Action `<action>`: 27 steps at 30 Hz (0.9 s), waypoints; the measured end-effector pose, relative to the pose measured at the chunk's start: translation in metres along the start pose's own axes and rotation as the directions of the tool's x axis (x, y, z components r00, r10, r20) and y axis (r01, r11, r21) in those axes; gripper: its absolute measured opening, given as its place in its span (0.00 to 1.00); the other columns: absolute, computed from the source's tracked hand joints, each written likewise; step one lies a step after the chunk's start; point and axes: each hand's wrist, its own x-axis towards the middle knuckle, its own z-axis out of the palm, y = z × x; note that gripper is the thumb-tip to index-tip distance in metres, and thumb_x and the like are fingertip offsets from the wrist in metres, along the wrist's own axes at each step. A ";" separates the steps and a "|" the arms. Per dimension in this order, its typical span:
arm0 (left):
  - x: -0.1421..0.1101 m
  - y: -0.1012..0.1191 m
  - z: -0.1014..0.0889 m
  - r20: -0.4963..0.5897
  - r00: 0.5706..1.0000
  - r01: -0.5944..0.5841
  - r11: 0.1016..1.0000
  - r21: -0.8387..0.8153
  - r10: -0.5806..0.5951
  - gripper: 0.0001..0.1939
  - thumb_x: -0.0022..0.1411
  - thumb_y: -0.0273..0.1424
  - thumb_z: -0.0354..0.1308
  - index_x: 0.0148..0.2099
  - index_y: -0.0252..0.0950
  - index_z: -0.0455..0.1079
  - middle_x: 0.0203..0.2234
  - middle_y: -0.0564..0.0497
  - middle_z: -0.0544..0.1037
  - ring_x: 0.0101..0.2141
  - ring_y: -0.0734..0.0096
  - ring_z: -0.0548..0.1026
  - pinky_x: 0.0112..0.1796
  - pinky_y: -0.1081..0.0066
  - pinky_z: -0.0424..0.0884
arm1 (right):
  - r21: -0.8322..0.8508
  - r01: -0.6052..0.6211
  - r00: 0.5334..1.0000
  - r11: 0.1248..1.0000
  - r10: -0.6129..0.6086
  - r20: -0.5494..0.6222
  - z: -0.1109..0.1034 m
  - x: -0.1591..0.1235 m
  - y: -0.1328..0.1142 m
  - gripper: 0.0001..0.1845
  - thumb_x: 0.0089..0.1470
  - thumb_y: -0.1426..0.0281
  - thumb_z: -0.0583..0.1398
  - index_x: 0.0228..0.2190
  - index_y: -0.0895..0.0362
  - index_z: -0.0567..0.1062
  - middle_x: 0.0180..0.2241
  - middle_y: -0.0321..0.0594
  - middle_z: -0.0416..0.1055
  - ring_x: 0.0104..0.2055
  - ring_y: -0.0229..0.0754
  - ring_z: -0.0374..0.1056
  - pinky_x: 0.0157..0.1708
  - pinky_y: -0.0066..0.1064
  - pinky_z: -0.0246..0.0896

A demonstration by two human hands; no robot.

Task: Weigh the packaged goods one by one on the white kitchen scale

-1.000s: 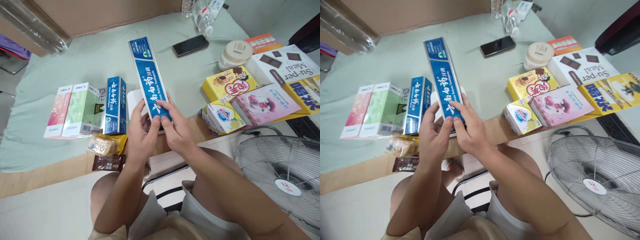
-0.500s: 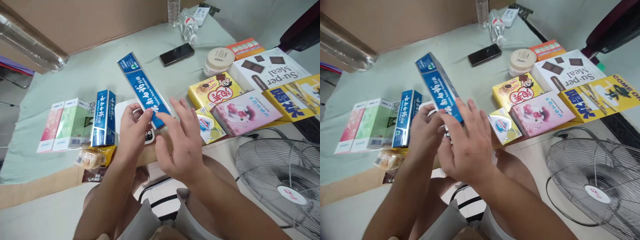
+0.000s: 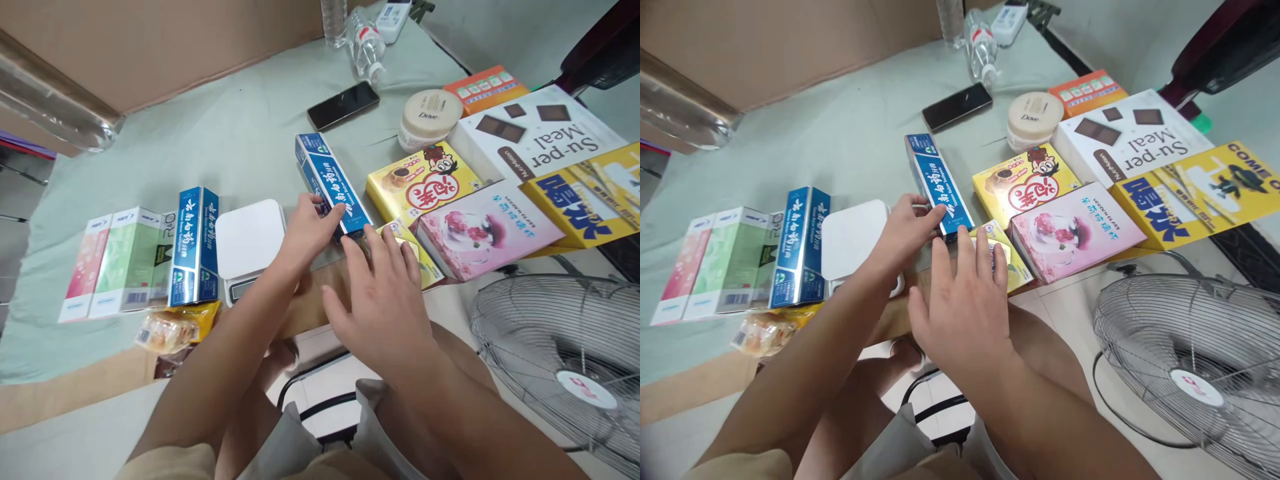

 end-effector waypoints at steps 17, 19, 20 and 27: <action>0.006 0.006 0.005 0.202 0.976 -0.129 0.956 0.263 0.077 0.13 0.67 0.35 0.59 0.33 0.42 0.59 0.27 0.52 0.77 0.31 0.61 0.77 0.34 0.64 0.68 | 0.035 -0.007 1.000 0.999 0.007 0.012 0.000 0.002 -0.001 0.30 0.62 0.62 0.60 0.61 0.61 0.72 0.68 0.65 0.65 0.73 0.75 0.56 0.68 0.74 0.49; 0.008 0.007 0.007 0.204 0.975 -0.142 0.956 0.258 0.090 0.13 0.67 0.35 0.59 0.33 0.42 0.59 0.27 0.52 0.77 0.32 0.61 0.77 0.35 0.64 0.69 | 0.039 -0.011 1.000 0.999 0.011 0.010 0.000 0.002 -0.001 0.30 0.61 0.62 0.61 0.61 0.61 0.72 0.68 0.65 0.65 0.73 0.75 0.56 0.68 0.74 0.49; 0.009 0.007 0.008 0.205 0.974 -0.149 0.957 0.250 0.098 0.13 0.67 0.35 0.60 0.33 0.42 0.59 0.27 0.52 0.77 0.33 0.60 0.78 0.36 0.64 0.70 | 0.042 -0.013 1.000 0.999 0.013 0.011 0.000 0.003 -0.001 0.30 0.61 0.62 0.61 0.61 0.62 0.72 0.68 0.65 0.65 0.73 0.75 0.56 0.68 0.74 0.49; 0.014 0.007 0.021 0.195 0.974 -0.144 0.981 0.130 0.117 0.14 0.67 0.34 0.60 0.33 0.42 0.58 0.23 0.55 0.75 0.26 0.66 0.76 0.34 0.65 0.72 | 0.060 -0.021 1.000 0.998 0.020 0.017 -0.001 0.003 0.000 0.31 0.61 0.63 0.61 0.62 0.64 0.72 0.68 0.66 0.64 0.73 0.74 0.57 0.69 0.72 0.49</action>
